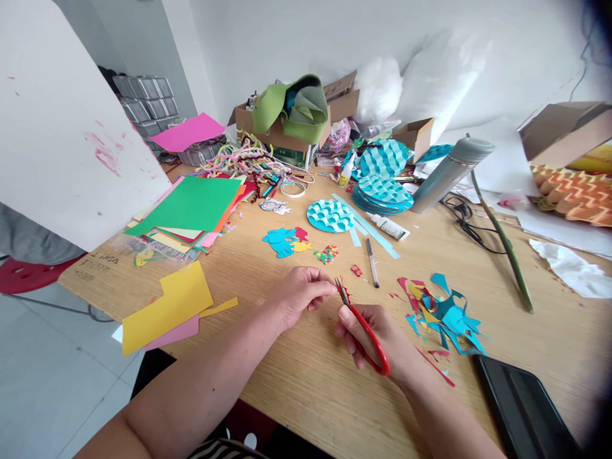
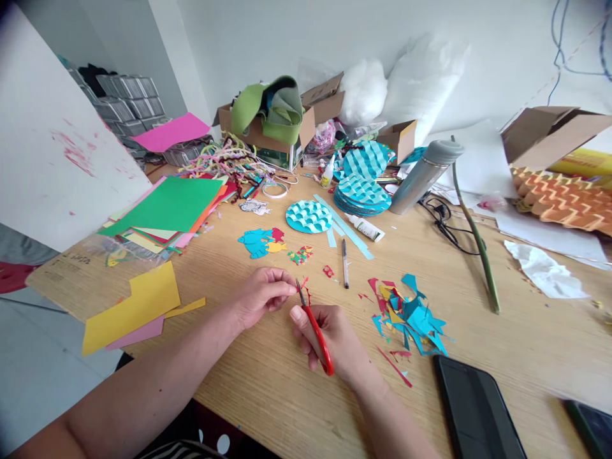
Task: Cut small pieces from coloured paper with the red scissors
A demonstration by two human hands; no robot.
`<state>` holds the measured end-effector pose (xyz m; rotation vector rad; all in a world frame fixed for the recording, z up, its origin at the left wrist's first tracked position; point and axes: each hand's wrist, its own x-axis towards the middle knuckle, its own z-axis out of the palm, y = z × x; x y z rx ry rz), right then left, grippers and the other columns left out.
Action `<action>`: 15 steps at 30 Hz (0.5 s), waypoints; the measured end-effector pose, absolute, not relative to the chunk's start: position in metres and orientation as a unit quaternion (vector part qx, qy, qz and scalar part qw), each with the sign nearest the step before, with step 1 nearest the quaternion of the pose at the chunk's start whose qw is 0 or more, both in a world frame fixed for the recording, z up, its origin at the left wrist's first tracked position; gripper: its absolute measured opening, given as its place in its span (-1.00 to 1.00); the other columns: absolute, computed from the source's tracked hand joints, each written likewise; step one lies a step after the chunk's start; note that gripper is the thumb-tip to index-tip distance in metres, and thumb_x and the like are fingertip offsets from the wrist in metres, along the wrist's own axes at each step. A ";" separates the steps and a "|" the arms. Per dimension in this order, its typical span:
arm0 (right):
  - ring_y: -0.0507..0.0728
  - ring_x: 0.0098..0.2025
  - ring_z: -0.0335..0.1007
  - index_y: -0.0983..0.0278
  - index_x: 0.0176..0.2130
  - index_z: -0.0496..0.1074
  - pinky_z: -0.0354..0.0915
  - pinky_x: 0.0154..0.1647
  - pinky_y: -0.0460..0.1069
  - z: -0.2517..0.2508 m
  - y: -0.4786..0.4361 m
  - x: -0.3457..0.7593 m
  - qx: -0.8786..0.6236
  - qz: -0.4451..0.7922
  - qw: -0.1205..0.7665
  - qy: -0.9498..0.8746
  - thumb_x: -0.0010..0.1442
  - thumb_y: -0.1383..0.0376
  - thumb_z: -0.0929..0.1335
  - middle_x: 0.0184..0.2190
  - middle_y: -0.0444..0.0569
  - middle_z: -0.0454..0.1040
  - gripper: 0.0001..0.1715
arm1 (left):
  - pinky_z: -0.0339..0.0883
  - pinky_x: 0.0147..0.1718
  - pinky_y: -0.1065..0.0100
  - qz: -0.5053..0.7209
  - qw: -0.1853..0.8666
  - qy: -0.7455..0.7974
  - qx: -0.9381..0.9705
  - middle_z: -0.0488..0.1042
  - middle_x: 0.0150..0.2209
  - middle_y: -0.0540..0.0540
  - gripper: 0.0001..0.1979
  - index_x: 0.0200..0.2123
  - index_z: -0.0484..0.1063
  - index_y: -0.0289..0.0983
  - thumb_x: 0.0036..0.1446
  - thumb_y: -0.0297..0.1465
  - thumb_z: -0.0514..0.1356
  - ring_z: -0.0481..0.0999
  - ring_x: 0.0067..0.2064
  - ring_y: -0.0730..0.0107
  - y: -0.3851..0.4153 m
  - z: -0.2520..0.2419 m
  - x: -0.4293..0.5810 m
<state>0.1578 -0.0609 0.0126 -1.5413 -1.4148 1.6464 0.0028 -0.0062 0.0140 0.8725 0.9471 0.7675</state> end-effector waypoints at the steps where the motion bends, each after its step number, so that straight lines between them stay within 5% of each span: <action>1: -0.06 -0.77 0.24 0.31 -0.56 0.32 0.02 -0.76 -0.19 0.013 -0.061 0.158 -0.560 0.602 0.235 -0.518 0.03 -0.20 0.34 -0.72 -0.18 0.32 -0.37 | -0.13 -0.66 0.47 0.348 0.730 0.432 0.399 0.20 -0.72 0.14 -0.81 -0.57 0.33 -0.30 -0.26 -0.36 0.28 0.08 -0.67 0.66 -0.006 0.013 0.003; 15: -0.06 -0.79 0.21 0.30 -0.58 0.30 0.00 -0.78 -0.20 0.012 -0.060 0.158 -0.556 0.612 0.225 -0.515 -0.01 -0.22 0.35 -0.74 -0.20 0.30 -0.36 | -0.14 -0.65 0.47 0.335 0.720 0.438 0.420 0.20 -0.71 0.13 -0.82 -0.56 0.33 -0.29 -0.24 -0.34 0.26 0.08 -0.66 0.64 -0.005 0.011 0.002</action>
